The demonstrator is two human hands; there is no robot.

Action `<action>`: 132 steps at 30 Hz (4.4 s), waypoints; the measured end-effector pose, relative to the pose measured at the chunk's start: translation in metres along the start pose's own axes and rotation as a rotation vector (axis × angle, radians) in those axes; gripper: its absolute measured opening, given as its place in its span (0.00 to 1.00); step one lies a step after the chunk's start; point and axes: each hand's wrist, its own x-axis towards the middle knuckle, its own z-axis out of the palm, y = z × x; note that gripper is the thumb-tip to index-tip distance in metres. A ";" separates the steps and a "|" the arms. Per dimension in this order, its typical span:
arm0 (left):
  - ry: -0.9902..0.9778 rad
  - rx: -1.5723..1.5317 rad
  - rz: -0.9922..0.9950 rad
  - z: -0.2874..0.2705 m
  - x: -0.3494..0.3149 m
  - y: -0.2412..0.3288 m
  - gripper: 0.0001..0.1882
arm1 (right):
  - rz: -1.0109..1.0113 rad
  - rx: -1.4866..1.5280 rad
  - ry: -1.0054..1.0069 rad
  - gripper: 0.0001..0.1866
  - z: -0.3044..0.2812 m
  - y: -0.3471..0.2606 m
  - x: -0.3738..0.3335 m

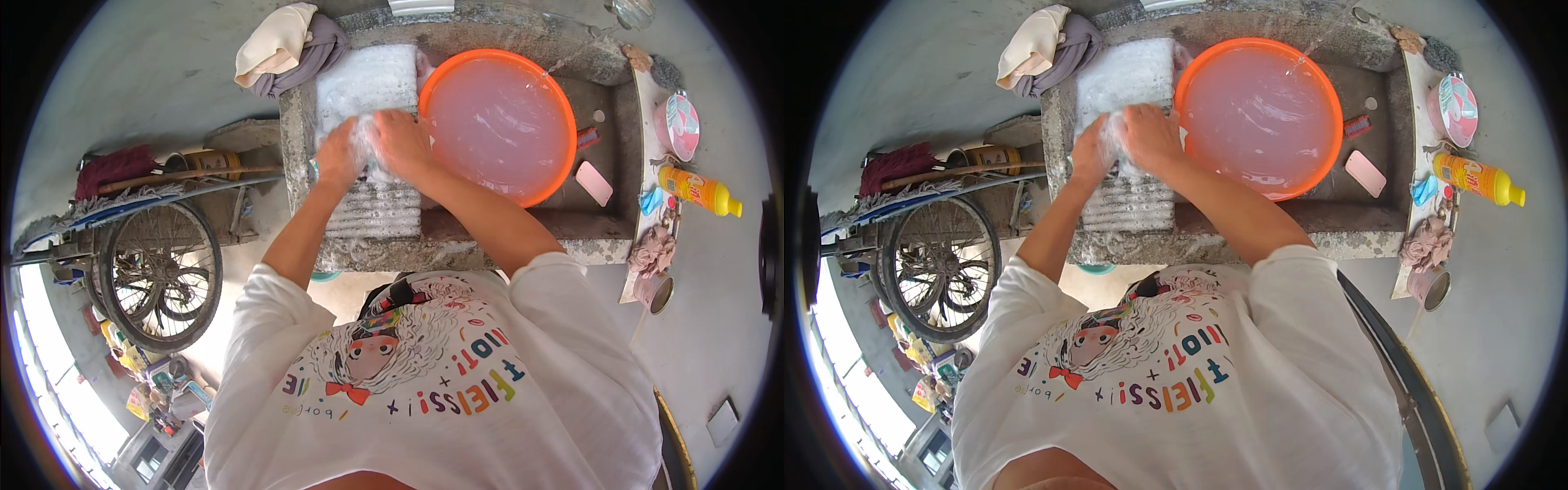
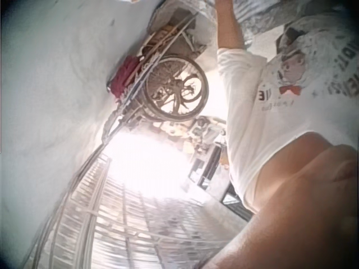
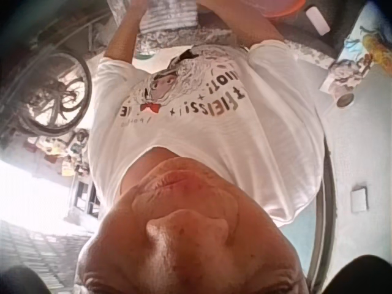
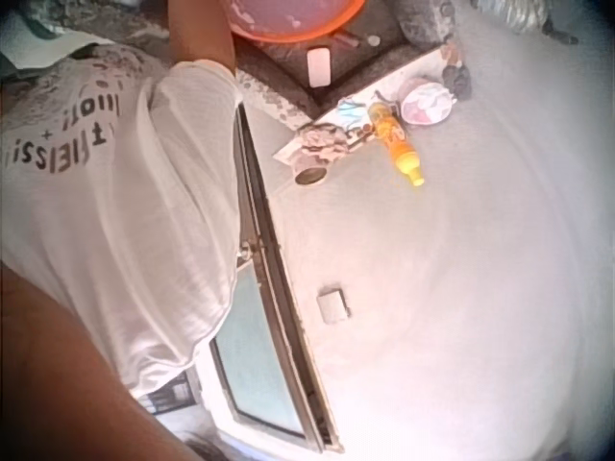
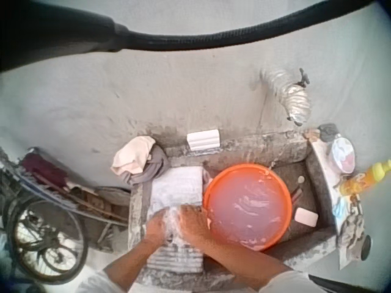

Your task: The person rubs a white shirt against a washboard in a basin of soapy water and wrings it out by hand.

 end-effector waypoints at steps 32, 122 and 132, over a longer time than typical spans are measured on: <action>0.154 -0.079 0.402 -0.016 -0.069 0.035 0.15 | -0.405 -0.025 -0.062 0.17 -0.050 -0.010 -0.076; 0.397 -0.876 -0.782 -0.089 -0.225 -0.001 0.12 | 0.255 0.711 0.186 0.09 -0.025 0.158 0.101; 0.372 0.232 -0.341 -0.090 -0.148 0.060 0.24 | 0.763 1.303 -0.105 0.12 -0.049 0.191 0.010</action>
